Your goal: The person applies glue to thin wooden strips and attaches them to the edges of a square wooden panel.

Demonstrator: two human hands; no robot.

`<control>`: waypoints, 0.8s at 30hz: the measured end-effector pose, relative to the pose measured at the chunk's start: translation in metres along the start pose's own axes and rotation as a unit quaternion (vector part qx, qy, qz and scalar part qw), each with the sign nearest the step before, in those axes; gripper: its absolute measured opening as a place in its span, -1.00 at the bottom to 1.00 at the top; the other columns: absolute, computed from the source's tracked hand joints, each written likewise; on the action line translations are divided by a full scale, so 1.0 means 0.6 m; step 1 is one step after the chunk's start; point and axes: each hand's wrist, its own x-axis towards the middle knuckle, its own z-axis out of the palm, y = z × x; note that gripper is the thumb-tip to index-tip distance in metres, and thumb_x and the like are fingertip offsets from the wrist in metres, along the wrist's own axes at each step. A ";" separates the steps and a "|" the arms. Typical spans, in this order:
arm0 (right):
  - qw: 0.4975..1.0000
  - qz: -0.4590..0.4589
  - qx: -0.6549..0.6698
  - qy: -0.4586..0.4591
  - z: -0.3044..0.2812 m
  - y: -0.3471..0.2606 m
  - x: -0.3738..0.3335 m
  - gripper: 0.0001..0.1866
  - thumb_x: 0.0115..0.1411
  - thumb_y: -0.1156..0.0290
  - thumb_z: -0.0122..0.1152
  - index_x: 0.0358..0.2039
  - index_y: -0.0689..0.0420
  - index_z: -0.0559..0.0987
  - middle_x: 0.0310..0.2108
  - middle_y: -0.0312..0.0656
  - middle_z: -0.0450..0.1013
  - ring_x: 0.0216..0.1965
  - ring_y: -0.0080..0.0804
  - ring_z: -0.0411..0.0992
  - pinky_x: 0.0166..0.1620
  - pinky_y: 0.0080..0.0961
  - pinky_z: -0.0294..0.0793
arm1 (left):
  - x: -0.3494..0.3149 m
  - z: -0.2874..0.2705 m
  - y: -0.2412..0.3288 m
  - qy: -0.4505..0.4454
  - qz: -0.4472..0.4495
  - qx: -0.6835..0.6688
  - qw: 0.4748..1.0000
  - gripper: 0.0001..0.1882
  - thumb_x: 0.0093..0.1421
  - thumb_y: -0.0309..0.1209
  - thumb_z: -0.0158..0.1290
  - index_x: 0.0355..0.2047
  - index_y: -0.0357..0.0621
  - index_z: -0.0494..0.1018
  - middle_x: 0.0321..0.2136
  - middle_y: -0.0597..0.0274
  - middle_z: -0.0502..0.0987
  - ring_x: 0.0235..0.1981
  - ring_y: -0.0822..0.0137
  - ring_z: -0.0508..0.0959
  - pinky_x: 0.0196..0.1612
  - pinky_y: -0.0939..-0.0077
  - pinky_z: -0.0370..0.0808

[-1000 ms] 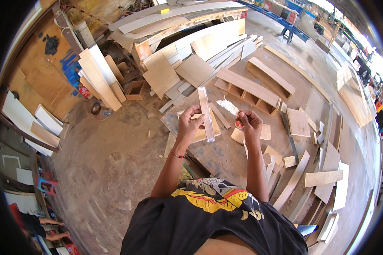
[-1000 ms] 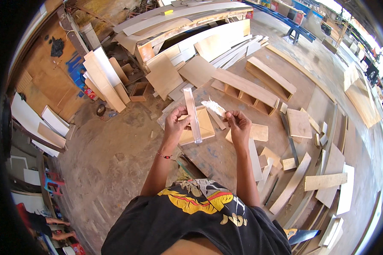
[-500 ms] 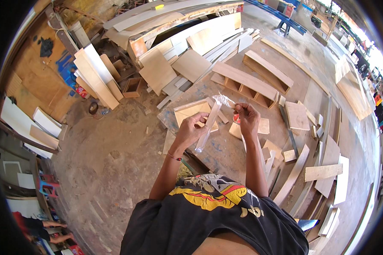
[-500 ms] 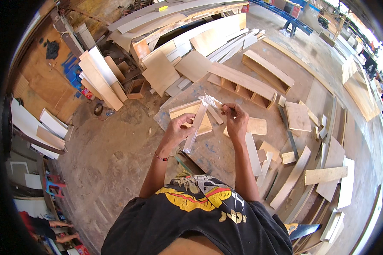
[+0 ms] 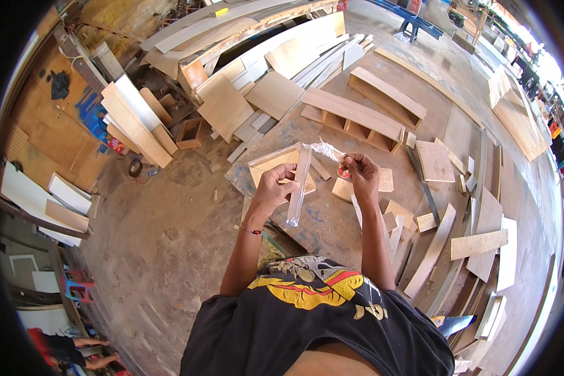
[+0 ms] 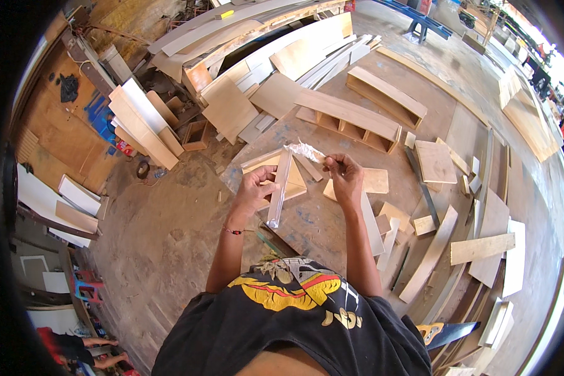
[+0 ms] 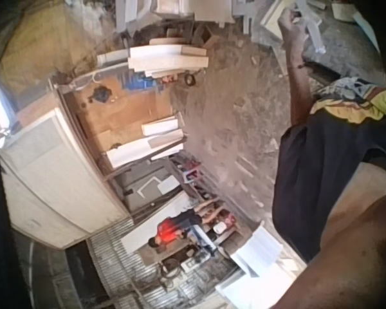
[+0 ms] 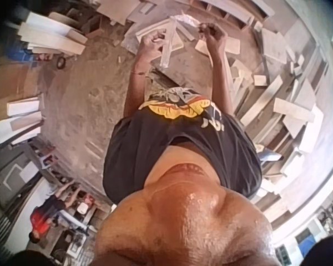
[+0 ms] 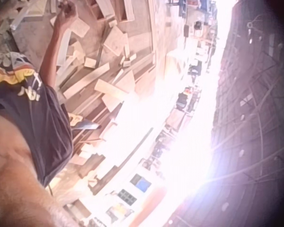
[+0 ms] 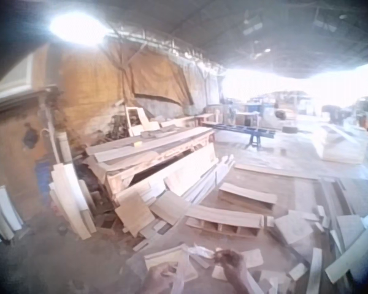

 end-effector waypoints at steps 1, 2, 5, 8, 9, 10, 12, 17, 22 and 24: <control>1.000 0.012 0.006 -0.003 -0.001 0.001 0.001 -0.86 0.08 0.47 0.12 -0.45 0.31 0.49 -0.58 -0.30 0.41 -0.54 -0.62 0.36 -0.46 -0.73 0.29 | 0.000 0.001 0.007 -0.004 -0.007 -0.026 1.000 -0.63 -0.04 -0.56 0.00 -0.15 -0.31 0.35 -0.41 0.28 0.47 -0.49 0.54 0.47 -0.47 0.68 0.46; 1.000 0.024 0.013 -0.007 -0.003 0.004 0.000 -0.86 0.08 0.47 0.12 -0.45 0.31 0.48 -0.57 -0.30 0.41 -0.54 -0.61 0.36 -0.46 -0.73 0.29 | 0.000 0.001 0.012 -0.009 -0.014 -0.051 0.999 -0.63 -0.03 -0.56 0.00 -0.15 -0.32 0.35 -0.40 0.27 0.47 -0.49 0.54 0.47 -0.46 0.67 0.47; 0.997 0.054 0.048 -0.021 0.003 0.003 -0.004 -0.85 0.08 0.45 0.12 -0.45 0.31 0.49 -0.57 -0.31 0.41 -0.54 -0.61 0.36 -0.44 -0.71 0.31 | 0.000 0.000 0.018 -0.014 -0.014 -0.074 0.997 -0.62 -0.04 -0.54 0.00 -0.14 -0.33 0.34 -0.41 0.28 0.47 -0.50 0.55 0.47 -0.45 0.68 0.47; 0.995 0.069 0.057 -0.032 0.007 0.007 -0.003 -0.84 0.09 0.44 0.12 -0.45 0.30 0.49 -0.57 -0.30 0.41 -0.54 -0.60 0.37 -0.43 -0.70 0.33 | -0.001 -0.002 0.015 -0.014 -0.020 -0.083 0.996 -0.61 -0.04 -0.53 0.00 -0.13 -0.33 0.34 -0.42 0.28 0.47 -0.51 0.54 0.46 -0.44 0.68 0.46; 0.995 0.072 0.055 -0.035 0.008 0.009 -0.003 -0.85 0.09 0.44 0.12 -0.45 0.30 0.50 -0.56 -0.30 0.41 -0.54 -0.60 0.37 -0.42 -0.70 0.34 | -0.001 -0.004 0.014 -0.014 -0.019 -0.082 0.996 -0.60 -0.04 -0.53 0.00 -0.13 -0.33 0.34 -0.42 0.28 0.47 -0.51 0.54 0.46 -0.44 0.68 0.46; 0.995 0.073 0.056 -0.034 0.007 0.011 -0.003 -0.85 0.09 0.44 0.11 -0.45 0.30 0.50 -0.56 -0.30 0.42 -0.54 -0.60 0.37 -0.42 -0.70 0.34 | -0.001 -0.006 0.012 -0.014 -0.019 -0.082 0.996 -0.60 -0.05 -0.52 0.01 -0.13 -0.33 0.34 -0.42 0.27 0.47 -0.51 0.54 0.46 -0.44 0.67 0.46; 0.995 0.076 0.059 -0.032 0.003 0.013 -0.003 -0.85 0.09 0.45 0.11 -0.46 0.30 0.50 -0.56 -0.30 0.42 -0.54 -0.60 0.37 -0.42 -0.70 0.34 | -0.001 -0.008 0.007 -0.013 -0.016 -0.086 0.996 -0.60 -0.05 -0.52 0.00 -0.13 -0.33 0.34 -0.43 0.27 0.47 -0.51 0.53 0.47 -0.45 0.68 0.47; 0.995 0.081 0.051 -0.008 -0.007 0.017 0.001 -0.85 0.08 0.45 0.12 -0.43 0.29 0.49 -0.55 -0.29 0.43 -0.53 -0.61 0.36 -0.42 -0.72 0.32 | -0.004 -0.008 0.007 -0.008 -0.014 -0.091 0.996 -0.60 -0.05 -0.54 0.00 -0.12 -0.31 0.35 -0.44 0.25 0.48 -0.53 0.53 0.48 -0.49 0.70 0.47; 0.999 -0.013 0.030 0.011 -0.006 0.026 -0.001 -0.87 0.06 0.44 0.15 -0.41 0.24 0.49 -0.51 -0.29 0.43 -0.49 -0.64 0.33 -0.42 -0.76 0.26 | -0.002 -0.013 0.006 -0.015 -0.023 -0.077 0.997 -0.58 -0.04 -0.51 0.00 -0.10 -0.33 0.32 -0.40 0.25 0.48 -0.48 0.52 0.49 -0.43 0.67 0.48; 0.999 -0.015 0.026 0.030 -0.003 0.026 -0.003 -0.89 0.05 0.45 0.16 -0.42 0.21 0.50 -0.50 -0.31 0.43 -0.46 -0.63 0.33 -0.40 -0.75 0.25 | -0.004 -0.013 0.004 -0.017 -0.024 -0.083 0.996 -0.58 -0.03 -0.51 0.00 -0.10 -0.33 0.32 -0.40 0.25 0.48 -0.48 0.52 0.49 -0.43 0.68 0.48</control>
